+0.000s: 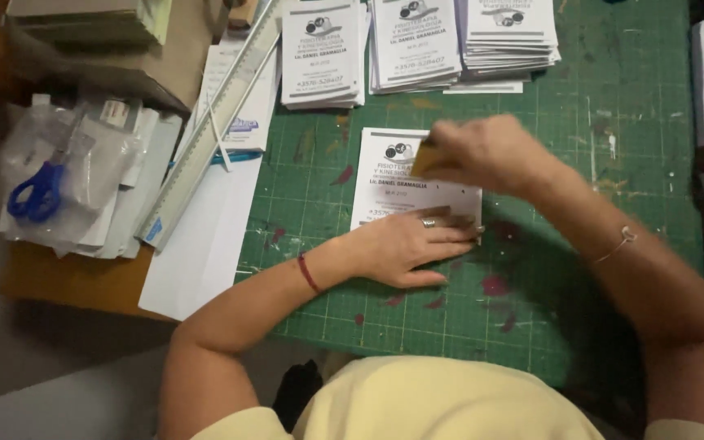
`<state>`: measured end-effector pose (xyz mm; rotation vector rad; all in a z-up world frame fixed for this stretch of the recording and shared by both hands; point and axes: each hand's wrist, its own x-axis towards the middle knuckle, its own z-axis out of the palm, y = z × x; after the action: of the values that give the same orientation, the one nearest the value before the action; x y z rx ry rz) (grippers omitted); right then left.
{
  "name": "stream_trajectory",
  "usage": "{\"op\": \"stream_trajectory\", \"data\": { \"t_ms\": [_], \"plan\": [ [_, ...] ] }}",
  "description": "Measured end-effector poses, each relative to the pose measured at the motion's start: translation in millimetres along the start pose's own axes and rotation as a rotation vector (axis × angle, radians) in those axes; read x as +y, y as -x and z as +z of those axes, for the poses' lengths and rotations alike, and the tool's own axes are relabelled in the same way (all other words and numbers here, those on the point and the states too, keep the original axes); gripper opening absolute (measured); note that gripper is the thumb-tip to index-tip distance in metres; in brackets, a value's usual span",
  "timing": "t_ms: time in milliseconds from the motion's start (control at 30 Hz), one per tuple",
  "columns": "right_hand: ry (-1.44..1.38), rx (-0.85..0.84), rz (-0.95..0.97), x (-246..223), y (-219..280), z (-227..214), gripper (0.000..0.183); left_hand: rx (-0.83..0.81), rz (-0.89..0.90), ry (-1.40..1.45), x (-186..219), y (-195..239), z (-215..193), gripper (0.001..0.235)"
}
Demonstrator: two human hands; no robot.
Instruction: The person is using a yellow plastic squeegee to apply pressure to the folds of printed pamphlets to ensure they are flat and have sharp creases.
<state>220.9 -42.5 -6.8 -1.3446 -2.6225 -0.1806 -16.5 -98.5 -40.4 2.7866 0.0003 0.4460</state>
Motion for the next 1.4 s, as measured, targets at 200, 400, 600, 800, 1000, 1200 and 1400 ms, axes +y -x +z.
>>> {"op": "stream_trajectory", "data": {
  "t_ms": [200,400,600,800,1000,1200,1400],
  "plan": [
    [0.078,-0.052,-0.013,41.5,-25.8,21.3,0.032,-0.032,-0.004,-0.003,7.2,-6.9,-14.9,0.062],
    [0.128,-0.003,0.002,42.2,-41.5,-19.4,0.040,-0.071,-0.029,-0.026,6.5,-6.9,-13.3,0.064],
    [-0.111,0.054,-0.150,-2.0,3.4,-14.6,0.054,0.071,-0.037,0.067,7.7,-1.1,-10.9,0.059],
    [0.007,0.040,-0.044,30.8,0.5,27.3,0.061,-0.049,-0.012,-0.001,6.2,-7.2,-16.4,0.063],
    [0.362,0.154,0.046,49.0,-27.3,16.6,0.051,-0.094,0.025,-0.005,5.9,-5.1,-16.4,0.063],
    [0.155,0.191,0.255,45.7,5.9,-20.3,0.052,-0.056,0.046,-0.100,9.9,-3.2,-17.7,0.059],
    [-0.143,-0.105,0.711,43.2,40.4,-43.4,0.071,0.040,-0.096,-0.253,-10.8,8.5,-26.4,0.067]
  ]
}}
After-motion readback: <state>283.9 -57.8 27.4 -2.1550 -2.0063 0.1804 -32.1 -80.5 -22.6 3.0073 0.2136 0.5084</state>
